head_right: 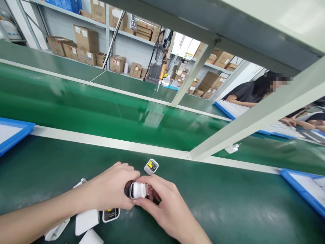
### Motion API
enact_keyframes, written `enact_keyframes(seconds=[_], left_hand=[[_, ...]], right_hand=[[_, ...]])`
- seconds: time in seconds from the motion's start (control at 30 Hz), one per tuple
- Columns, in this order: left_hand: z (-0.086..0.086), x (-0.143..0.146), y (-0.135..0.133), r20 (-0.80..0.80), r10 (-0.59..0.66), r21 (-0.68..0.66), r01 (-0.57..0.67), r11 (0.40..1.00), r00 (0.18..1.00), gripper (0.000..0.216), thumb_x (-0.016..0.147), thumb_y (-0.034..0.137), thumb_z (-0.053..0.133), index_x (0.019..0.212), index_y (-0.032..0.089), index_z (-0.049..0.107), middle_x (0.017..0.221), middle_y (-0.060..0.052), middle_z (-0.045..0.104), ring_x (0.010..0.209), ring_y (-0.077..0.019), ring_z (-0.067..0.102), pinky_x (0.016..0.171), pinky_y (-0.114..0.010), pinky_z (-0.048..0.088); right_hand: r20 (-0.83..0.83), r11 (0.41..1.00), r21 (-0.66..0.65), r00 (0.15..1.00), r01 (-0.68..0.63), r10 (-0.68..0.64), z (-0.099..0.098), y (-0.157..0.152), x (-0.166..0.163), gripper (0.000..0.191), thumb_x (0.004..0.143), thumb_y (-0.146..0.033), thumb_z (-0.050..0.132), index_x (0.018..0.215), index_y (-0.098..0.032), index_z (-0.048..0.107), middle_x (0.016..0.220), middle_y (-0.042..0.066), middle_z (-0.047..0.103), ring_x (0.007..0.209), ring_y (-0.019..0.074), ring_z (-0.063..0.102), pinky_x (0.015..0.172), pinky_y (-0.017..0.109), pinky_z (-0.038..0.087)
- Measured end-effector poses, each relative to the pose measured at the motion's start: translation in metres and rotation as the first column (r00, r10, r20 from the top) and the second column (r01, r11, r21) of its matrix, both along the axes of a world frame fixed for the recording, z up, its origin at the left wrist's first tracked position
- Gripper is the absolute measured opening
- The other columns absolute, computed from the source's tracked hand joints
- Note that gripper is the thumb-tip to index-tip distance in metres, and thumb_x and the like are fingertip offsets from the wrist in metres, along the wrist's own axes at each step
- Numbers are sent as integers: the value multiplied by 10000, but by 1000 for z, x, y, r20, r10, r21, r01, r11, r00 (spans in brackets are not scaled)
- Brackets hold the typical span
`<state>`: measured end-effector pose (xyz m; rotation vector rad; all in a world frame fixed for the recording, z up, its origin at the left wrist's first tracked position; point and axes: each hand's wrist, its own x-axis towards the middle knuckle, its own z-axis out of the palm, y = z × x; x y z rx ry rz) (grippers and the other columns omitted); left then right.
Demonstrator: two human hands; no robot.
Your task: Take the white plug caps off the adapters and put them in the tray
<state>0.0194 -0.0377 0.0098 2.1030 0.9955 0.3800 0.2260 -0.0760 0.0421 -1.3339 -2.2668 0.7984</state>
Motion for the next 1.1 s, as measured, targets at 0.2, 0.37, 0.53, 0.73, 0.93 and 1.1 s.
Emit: enact_keyframes(seconds=[0.2,0.37,0.53,0.73,0.93,1.1], left_hand=[[1,2,0,-12,-18,47,19,999,1000,287,675,395,735,762,221,524,788,12,569,809,-220,554,768,-340,372],[4,1,0,-6,-29,34,30,999,1000,313,687,409,737,737,214,497,762,16,554,797,-212,549,777,-339,377],[5,1,1,-28,-31,27,31,999,999,322,659,399,753,721,213,497,756,18,554,798,-215,554,760,-335,368],[4,2,1,-42,-32,11,32,999,999,355,691,459,758,741,215,505,780,14,569,827,-225,566,800,-351,375],[4,0,3,-11,-39,-22,38,999,999,319,698,438,751,738,213,528,750,26,581,778,-205,561,761,-337,360],[5,-1,4,19,-34,-40,34,999,999,323,675,428,782,742,214,549,740,28,580,787,-207,557,743,-330,343]], right_hand=[[28,998,29,998,-51,50,-8,-4,-2,165,989,-338,644,1142,-281,622,843,-10,588,701,166,555,614,281,459],[36,993,-8,992,-118,118,1,-5,-1,111,1041,-344,542,1113,-264,568,976,22,603,831,189,577,717,305,496],[75,986,-41,984,-161,164,10,-5,-3,124,1063,-363,482,1057,-252,536,981,25,586,864,202,548,763,332,492],[123,986,-16,978,-168,169,8,-3,-4,175,1057,-391,487,1134,-258,572,969,32,577,857,214,524,752,344,462],[-61,984,-108,988,-145,139,-8,6,4,254,986,-419,639,1214,-310,609,978,10,559,840,176,535,745,296,448],[-165,985,-118,981,-122,102,-21,9,3,337,909,-516,715,1153,-293,647,905,1,557,783,169,496,677,283,407]])
